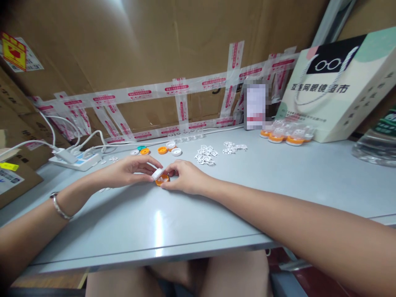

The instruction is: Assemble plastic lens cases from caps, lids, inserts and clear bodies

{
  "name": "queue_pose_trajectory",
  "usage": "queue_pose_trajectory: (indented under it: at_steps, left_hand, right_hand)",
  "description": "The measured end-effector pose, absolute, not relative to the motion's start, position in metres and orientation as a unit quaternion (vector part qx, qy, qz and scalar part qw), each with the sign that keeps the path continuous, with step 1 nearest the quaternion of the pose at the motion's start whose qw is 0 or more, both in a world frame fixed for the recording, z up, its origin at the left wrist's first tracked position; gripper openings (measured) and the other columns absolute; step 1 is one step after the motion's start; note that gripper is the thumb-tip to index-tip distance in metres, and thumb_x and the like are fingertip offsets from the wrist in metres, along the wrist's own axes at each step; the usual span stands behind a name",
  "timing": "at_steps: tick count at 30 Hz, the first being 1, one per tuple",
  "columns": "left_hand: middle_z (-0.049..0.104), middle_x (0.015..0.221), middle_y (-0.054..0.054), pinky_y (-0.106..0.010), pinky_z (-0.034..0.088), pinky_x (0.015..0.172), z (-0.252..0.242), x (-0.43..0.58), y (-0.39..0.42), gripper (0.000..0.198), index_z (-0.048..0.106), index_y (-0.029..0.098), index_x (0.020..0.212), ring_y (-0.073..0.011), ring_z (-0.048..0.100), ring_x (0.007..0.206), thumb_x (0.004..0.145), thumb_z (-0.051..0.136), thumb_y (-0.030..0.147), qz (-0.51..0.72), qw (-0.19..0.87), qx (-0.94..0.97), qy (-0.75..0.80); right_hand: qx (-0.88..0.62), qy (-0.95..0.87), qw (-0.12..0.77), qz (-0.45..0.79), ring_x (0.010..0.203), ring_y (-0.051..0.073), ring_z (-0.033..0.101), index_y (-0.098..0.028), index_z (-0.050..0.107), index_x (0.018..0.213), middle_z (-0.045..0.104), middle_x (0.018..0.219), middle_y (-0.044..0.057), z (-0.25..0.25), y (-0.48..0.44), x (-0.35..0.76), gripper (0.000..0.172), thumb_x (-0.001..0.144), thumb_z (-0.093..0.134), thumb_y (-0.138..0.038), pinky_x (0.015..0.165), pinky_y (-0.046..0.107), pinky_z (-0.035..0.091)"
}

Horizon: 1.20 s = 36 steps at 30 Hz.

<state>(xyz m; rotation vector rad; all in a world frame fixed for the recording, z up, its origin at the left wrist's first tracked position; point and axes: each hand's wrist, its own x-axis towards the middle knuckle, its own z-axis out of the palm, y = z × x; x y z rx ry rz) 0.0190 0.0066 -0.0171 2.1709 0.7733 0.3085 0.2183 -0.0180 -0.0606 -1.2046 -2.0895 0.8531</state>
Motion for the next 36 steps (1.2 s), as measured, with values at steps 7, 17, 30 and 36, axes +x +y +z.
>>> queue_pose_trajectory:
  at_steps: [7,17,30,36]
  left_hand:
    - [0.06,0.107,-0.008,-0.033,0.05,0.087,-0.014,0.021,0.005,0.025,0.056,0.014,0.105,-0.0153,0.06,0.096,0.08,0.056,0.018,0.119,0.343,0.884,0.295]
    - [0.063,0.1,-0.006,-0.029,0.047,0.081,-0.012,0.026,0.0,0.025,0.061,0.018,0.105,-0.0152,0.058,0.091,0.08,0.059,0.021,0.102,0.192,0.94,0.264]
    - [0.062,0.097,-0.004,-0.027,0.043,0.078,-0.015,0.03,-0.004,0.023,0.06,0.02,0.105,-0.0151,0.057,0.088,0.081,0.057,0.02,0.079,0.125,0.95,0.273]
    - [0.061,0.096,-0.004,-0.027,0.044,0.078,-0.015,0.034,-0.005,0.018,0.062,0.019,0.098,-0.0155,0.057,0.087,0.081,0.057,0.018,0.061,0.124,0.95,0.281]
  right_hand:
    - [-0.452,-0.774,0.295,0.33,0.074,0.013,0.053,-0.016,0.069,0.09,0.062,0.079,0.002,-0.061,-0.018,0.219,0.029,0.064,0.067,-0.029,0.067,0.024,0.041]
    - [-0.441,-0.79,0.288,0.313,0.071,0.013,0.052,-0.016,0.068,0.079,0.059,0.071,0.0,-0.06,-0.019,0.219,0.021,0.065,0.067,-0.032,0.064,0.024,0.04]
    - [-0.444,-0.784,0.3,0.313,0.072,0.014,0.053,-0.016,0.068,0.08,0.063,0.076,0.002,-0.063,-0.017,0.22,0.023,0.063,0.066,-0.031,0.065,0.024,0.04]
    - [-0.439,-0.801,0.308,0.266,0.07,0.014,0.054,-0.015,0.069,0.078,0.063,0.073,0.002,-0.062,-0.021,0.218,0.02,0.063,0.066,-0.028,0.066,0.024,0.04]
